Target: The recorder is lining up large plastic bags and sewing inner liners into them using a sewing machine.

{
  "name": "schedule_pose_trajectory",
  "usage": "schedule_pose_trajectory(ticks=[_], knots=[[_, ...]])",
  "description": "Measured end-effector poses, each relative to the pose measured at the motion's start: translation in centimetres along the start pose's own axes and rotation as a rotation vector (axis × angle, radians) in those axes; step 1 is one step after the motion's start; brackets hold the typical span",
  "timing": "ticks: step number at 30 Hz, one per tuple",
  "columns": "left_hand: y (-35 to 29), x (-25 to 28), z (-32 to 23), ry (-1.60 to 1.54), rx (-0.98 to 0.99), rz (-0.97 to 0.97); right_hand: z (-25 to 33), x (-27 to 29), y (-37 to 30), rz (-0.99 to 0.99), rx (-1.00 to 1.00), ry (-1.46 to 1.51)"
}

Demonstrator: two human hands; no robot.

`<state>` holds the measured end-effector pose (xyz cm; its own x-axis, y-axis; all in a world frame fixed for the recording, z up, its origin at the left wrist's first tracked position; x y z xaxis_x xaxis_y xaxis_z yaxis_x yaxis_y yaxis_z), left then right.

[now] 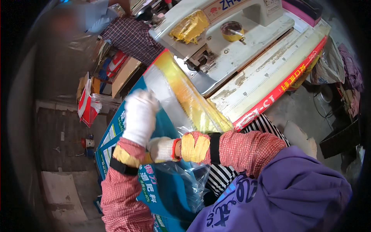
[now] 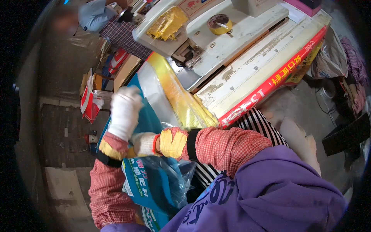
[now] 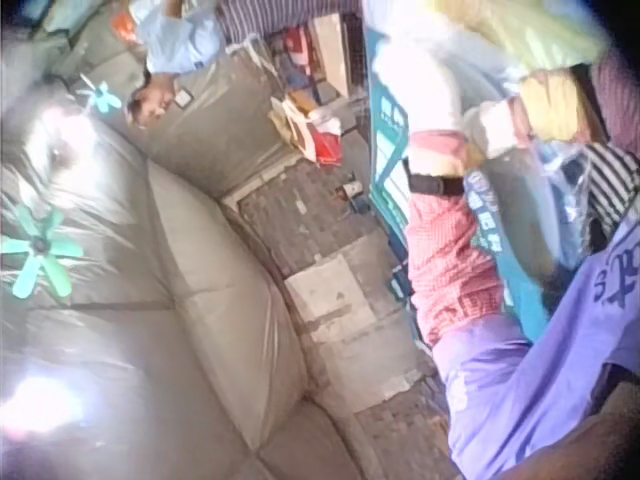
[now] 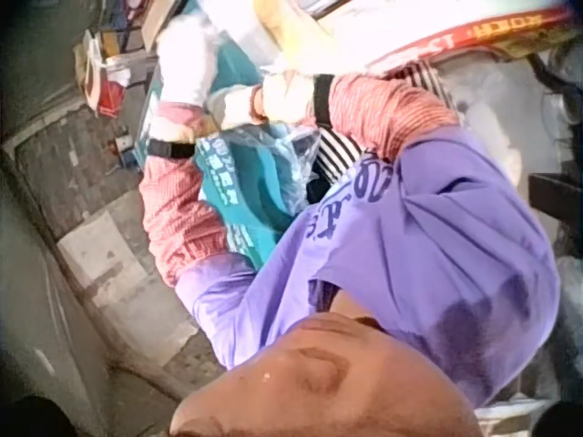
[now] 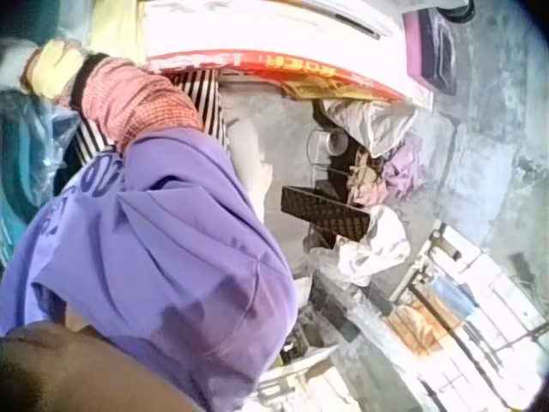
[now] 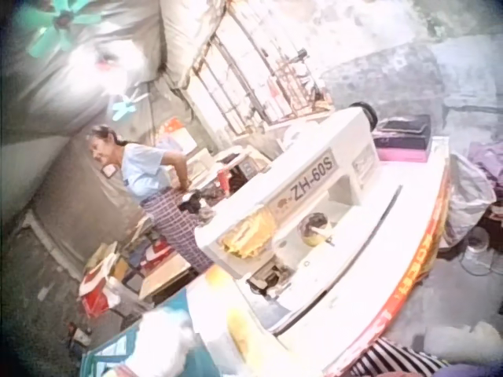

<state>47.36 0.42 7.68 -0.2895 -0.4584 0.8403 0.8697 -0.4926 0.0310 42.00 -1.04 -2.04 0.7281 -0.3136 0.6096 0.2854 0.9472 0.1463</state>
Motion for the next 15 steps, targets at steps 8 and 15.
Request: schedule_pose_trajectory(ticks=[8, 15], knots=[[-2.7, 1.5, 2.9, 0.040, 0.361, 0.206, -0.4, 2.2, -2.8, 0.097, -0.163, 0.334], [0.4, 2.7, 9.6, 0.666, 0.371, 0.157, 0.6, 1.1, -2.0, 0.149, -0.392, 0.529]])
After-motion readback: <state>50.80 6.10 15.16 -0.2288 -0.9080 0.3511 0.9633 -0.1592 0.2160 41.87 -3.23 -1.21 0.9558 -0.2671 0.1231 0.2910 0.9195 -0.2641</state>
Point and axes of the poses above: each hand's wrist, its own y-axis towards the middle knuckle, its own x-axis out of the back of the hand, z = x × y, the point moved 2 cm from there along y, towards the middle knuckle, and after that the axes turned 3 degrees about -y, right-handed, at the moved point
